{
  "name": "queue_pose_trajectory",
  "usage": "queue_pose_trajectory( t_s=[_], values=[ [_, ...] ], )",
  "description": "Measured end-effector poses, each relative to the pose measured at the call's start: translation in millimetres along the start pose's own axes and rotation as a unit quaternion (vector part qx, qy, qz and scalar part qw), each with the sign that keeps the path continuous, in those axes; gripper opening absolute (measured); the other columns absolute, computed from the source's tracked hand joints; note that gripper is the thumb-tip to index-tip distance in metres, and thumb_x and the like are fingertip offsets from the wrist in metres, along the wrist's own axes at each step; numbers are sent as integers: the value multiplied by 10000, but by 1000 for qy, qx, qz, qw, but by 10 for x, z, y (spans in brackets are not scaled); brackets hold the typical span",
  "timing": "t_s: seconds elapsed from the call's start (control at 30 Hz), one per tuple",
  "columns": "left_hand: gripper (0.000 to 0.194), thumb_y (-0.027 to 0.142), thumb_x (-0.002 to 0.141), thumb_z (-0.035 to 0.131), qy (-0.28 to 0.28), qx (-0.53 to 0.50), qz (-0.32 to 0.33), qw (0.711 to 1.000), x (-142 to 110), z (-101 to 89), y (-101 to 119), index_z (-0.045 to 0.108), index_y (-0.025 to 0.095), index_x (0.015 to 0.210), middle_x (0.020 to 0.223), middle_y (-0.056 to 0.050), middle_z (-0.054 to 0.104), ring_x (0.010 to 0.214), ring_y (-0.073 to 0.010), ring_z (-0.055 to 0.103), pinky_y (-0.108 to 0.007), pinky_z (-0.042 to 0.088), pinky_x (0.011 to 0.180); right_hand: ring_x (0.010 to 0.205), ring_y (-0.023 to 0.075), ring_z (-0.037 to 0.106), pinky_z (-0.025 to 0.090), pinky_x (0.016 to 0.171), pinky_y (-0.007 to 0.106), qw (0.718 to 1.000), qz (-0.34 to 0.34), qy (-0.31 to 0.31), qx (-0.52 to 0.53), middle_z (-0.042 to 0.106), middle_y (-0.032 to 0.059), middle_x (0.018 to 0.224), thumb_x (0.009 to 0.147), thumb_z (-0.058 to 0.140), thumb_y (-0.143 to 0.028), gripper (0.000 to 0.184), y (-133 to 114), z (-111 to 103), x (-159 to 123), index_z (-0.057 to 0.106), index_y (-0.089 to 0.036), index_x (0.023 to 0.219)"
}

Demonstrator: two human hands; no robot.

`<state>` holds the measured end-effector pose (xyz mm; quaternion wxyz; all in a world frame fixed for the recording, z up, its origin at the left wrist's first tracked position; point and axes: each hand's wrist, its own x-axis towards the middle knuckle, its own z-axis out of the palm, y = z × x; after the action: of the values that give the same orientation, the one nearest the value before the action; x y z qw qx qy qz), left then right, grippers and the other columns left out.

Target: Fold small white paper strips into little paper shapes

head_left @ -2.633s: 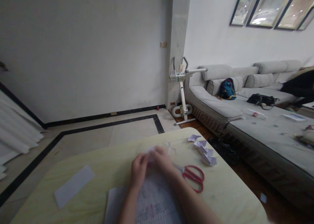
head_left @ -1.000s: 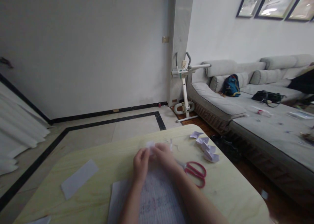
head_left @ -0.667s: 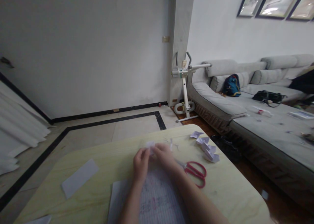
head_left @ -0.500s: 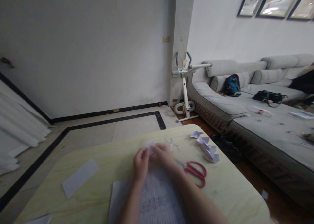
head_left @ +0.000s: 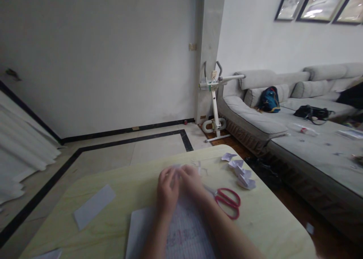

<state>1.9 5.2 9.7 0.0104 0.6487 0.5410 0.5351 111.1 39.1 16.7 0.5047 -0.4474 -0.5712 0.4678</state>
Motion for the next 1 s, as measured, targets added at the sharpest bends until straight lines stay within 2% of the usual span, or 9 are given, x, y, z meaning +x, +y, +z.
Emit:
queue_pose_trajectory(
  t_s=[0.13,0.33,0.4,0.47,0.53,0.67,0.77,0.83,1.0],
  values=[
    [308,269,824,508,-39,-22,-12,999,-18,19,16,589,170,1105,1072,-105,616,1012,-212,572,-364,468,880,580,118,488,392,545,219,999,16,-11,48,546,-11,591,772,531,-360,252,-11,11,-1,592,-143,660],
    [354,336,803,523,-73,-48,-116,989,-54,-19,15,598,172,1108,1000,-100,674,912,-226,629,-341,487,824,589,117,494,385,532,211,999,-5,-15,34,554,-1,607,792,477,-280,225,-135,31,-56,588,-145,649],
    [323,339,831,467,-69,-78,-157,982,-55,-20,2,624,174,1060,958,-95,687,895,-227,635,-336,490,805,606,122,511,395,551,215,1000,-12,-3,9,569,2,633,765,502,-238,153,-152,49,-75,588,-152,672],
    [319,346,842,435,-41,-110,-201,973,-45,-18,-11,635,164,1010,935,-97,689,880,-230,637,-332,495,779,594,122,512,396,545,218,1000,-9,22,-10,562,-5,636,737,533,-224,80,-144,74,-88,581,-161,730],
    [317,357,831,448,-13,-133,-229,964,-26,-20,-14,620,152,1001,939,-100,681,868,-227,634,-324,500,756,568,119,497,390,522,216,999,-1,49,-13,539,-19,632,715,562,-233,102,-122,97,-92,558,-171,795],
    [287,359,807,486,-9,-159,-233,959,2,-39,30,602,145,958,896,-86,671,812,-205,632,-294,503,706,569,112,475,388,521,216,996,-5,90,-5,511,-28,668,691,584,-242,160,-83,103,-72,533,-179,828],
    [256,369,792,509,-28,-161,-218,962,1,-41,57,613,151,877,827,-70,670,776,-200,629,-285,497,688,569,109,450,374,534,218,993,-26,108,-29,498,-29,643,687,566,-212,61,-75,83,-50,528,-174,714],
    [256,382,781,522,-29,-153,-217,964,-5,-33,50,618,154,844,797,-67,673,752,-199,632,-283,497,671,568,108,441,364,539,221,993,-33,106,-46,494,-30,622,683,560,-201,61,-80,75,-46,515,-172,655],
    [295,367,770,538,-56,-136,-223,964,-36,-6,-18,650,161,950,900,-100,699,839,-230,650,-316,509,723,556,107,437,341,510,216,994,-28,90,-63,497,-28,604,704,531,-213,54,-114,92,-86,517,-172,671]
  ],
)
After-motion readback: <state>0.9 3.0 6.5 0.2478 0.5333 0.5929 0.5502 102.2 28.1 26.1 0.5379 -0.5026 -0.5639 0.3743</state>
